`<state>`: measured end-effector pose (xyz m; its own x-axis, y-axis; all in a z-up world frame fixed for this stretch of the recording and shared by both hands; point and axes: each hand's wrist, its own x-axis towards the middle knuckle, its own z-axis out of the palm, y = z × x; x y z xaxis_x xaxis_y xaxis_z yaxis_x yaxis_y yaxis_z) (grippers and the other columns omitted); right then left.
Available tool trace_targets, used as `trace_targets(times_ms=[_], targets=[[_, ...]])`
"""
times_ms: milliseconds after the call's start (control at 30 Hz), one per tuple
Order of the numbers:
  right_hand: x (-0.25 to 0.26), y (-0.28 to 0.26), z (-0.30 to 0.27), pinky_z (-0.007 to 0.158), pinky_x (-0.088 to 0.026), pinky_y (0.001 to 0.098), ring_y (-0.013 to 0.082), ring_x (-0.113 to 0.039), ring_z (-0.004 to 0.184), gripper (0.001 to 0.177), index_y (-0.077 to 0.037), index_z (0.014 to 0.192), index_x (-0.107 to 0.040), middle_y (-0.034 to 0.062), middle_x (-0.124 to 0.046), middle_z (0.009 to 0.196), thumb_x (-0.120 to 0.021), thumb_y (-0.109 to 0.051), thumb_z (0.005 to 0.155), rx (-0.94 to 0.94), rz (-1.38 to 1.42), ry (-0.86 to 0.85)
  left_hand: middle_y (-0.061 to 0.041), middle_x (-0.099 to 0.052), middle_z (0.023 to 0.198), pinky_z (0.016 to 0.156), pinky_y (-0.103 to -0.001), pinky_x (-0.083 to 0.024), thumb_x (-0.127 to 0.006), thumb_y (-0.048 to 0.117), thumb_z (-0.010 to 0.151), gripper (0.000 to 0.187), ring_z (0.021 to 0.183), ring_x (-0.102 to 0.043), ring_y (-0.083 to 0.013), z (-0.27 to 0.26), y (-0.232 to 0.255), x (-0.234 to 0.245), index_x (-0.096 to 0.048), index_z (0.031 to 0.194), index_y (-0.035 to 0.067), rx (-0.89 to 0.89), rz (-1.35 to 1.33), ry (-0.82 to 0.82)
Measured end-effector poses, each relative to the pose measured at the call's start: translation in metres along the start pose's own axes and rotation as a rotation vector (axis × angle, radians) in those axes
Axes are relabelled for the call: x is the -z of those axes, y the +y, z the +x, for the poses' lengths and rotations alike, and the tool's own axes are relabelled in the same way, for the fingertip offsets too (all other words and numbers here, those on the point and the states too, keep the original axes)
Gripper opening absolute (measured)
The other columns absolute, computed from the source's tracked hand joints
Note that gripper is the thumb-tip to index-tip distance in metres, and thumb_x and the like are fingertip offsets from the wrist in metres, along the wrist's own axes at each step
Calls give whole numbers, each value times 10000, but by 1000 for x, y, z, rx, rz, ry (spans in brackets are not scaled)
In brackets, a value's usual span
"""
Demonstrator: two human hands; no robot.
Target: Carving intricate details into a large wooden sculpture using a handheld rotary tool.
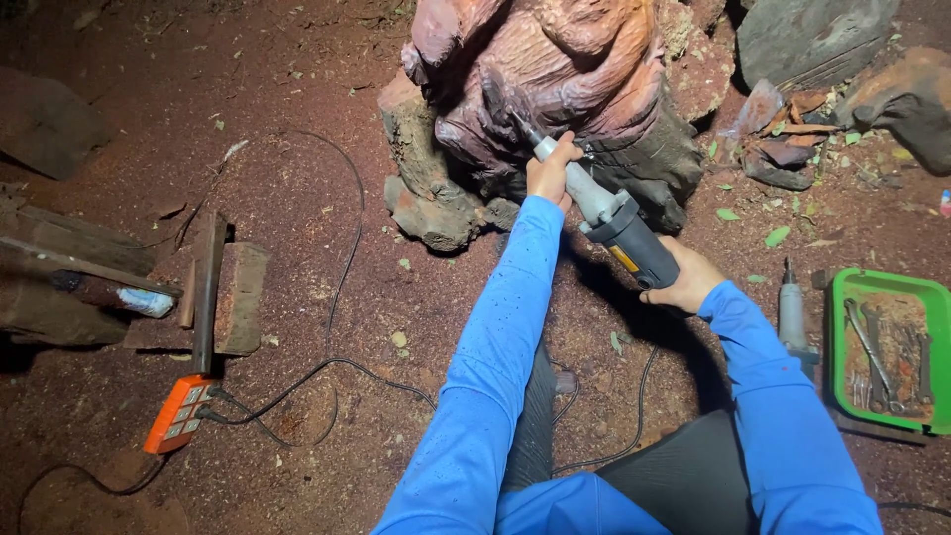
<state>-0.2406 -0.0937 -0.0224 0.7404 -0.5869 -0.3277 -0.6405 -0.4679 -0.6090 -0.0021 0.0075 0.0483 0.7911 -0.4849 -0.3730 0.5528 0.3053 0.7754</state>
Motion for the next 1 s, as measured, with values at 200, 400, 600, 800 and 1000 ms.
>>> trace_targets(times_ms=[200, 400, 600, 800, 1000], targets=[[-1, -11, -4, 930, -535, 528, 444, -666, 1098, 894, -247, 1343, -559, 237, -696, 1116, -964, -301, 548, 69, 42, 29, -262, -604, 1218, 905, -477, -501, -874, 132, 574, 810, 1064, -583, -316, 24, -7, -13, -602, 1304, -90, 11, 22, 39], [-8, 1, -2, 918, -544, 503, 396, -673, 1105, 909, -277, 1329, -568, 195, -706, 1107, -992, -357, 529, 67, 54, 29, -237, -576, 1331, 945, -494, -500, -867, 160, 620, 741, 1155, -585, -316, 6, 6, -1, -653, 1307, -14, 36, 102, -8], [-3, 3, -6, 951, -542, 497, 399, -667, 1138, 941, -298, 1368, -550, 199, -703, 1167, -984, -364, 535, 23, -4, 7, -245, -622, 1178, 714, -468, -590, -820, 94, 592, 654, 930, -651, -301, 29, -18, 8, -724, 1236, 30, 14, 3, -18], [10, -4, -13, 1007, -529, 522, 434, -647, 1194, 997, -299, 1452, -502, 231, -684, 1252, -961, -340, 568, -14, -118, -25, -246, -636, 1068, 604, -490, -639, -810, 38, 622, 616, 757, -669, -313, 15, -19, 8, -721, 1231, 2, 4, -95, -40], [6, 16, -2, 966, -541, 496, 414, -667, 1161, 978, -318, 1399, -557, 205, -715, 1191, -987, -359, 521, -23, -103, -16, -268, -603, 1294, 822, -530, -619, -777, 70, 684, 642, 997, -641, -321, 42, -48, 17, -699, 1321, 103, -9, -90, -104]])
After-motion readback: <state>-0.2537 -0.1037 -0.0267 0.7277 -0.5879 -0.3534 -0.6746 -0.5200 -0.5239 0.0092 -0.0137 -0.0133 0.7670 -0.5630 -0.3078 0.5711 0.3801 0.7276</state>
